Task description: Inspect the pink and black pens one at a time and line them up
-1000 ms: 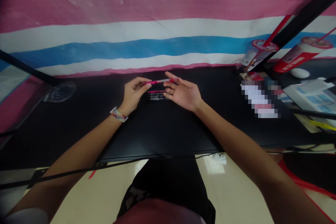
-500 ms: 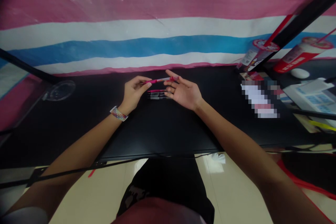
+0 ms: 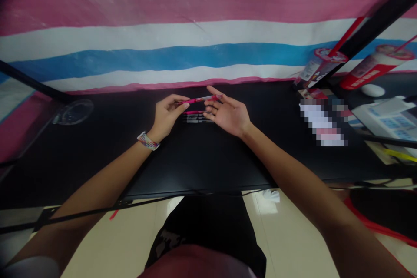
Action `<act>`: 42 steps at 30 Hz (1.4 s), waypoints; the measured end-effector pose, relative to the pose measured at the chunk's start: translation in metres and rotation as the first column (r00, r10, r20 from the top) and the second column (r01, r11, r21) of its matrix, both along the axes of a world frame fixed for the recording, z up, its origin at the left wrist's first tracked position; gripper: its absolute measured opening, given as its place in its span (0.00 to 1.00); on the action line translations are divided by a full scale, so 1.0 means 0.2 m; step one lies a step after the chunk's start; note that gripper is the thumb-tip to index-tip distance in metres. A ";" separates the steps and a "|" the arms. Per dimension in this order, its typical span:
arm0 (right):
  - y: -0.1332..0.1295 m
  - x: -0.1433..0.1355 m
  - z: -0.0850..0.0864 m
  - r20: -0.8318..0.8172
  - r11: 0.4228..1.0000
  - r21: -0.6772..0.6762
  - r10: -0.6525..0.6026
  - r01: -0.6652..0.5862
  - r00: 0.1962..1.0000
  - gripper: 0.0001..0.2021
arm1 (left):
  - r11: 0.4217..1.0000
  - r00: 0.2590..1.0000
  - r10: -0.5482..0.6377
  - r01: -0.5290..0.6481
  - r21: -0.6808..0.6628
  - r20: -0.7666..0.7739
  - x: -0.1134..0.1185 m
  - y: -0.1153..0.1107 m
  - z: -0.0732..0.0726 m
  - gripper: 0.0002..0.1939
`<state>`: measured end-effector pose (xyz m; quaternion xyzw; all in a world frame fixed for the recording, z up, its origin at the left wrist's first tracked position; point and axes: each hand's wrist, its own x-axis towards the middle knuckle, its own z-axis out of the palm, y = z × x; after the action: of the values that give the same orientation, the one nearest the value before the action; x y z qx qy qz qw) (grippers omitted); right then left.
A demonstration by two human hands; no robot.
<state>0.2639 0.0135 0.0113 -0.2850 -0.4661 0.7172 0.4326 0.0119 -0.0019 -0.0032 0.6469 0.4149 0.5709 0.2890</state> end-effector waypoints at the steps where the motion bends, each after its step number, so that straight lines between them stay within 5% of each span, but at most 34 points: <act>1: 0.00 0.00 0.00 -0.001 1.000 -0.004 -0.002 0.002 1.000 0.26 | 1.000 1.000 0.004 -0.004 -0.002 -0.004 0.00 0.00 0.00 0.09; 17: -0.01 0.00 0.02 -0.112 0.996 -0.075 0.031 -0.040 0.993 0.24 | 1.000 1.000 -0.025 0.026 0.017 -0.015 0.00 0.00 -0.01 0.11; 26: 0.00 0.01 0.04 0.141 0.995 0.089 -0.046 0.034 0.989 0.34 | 1.000 0.999 -0.011 0.010 -0.011 -0.036 0.00 0.00 -0.01 0.14; 33: 0.07 0.03 -0.05 0.227 0.922 0.305 -0.314 0.239 0.922 0.11 | 0.999 0.994 0.053 -0.054 -0.004 -0.091 -0.01 0.02 -0.01 0.08; 42: 0.13 0.06 -0.09 0.322 0.813 0.527 -0.459 0.246 0.828 0.09 | 0.997 0.982 0.072 -0.070 0.022 -0.172 -0.05 0.06 -0.04 0.06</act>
<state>0.2768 0.0402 -0.0071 -0.4094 -0.6448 0.4067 0.5012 0.0027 0.0097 -0.0102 0.6810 0.4566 0.5258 0.2263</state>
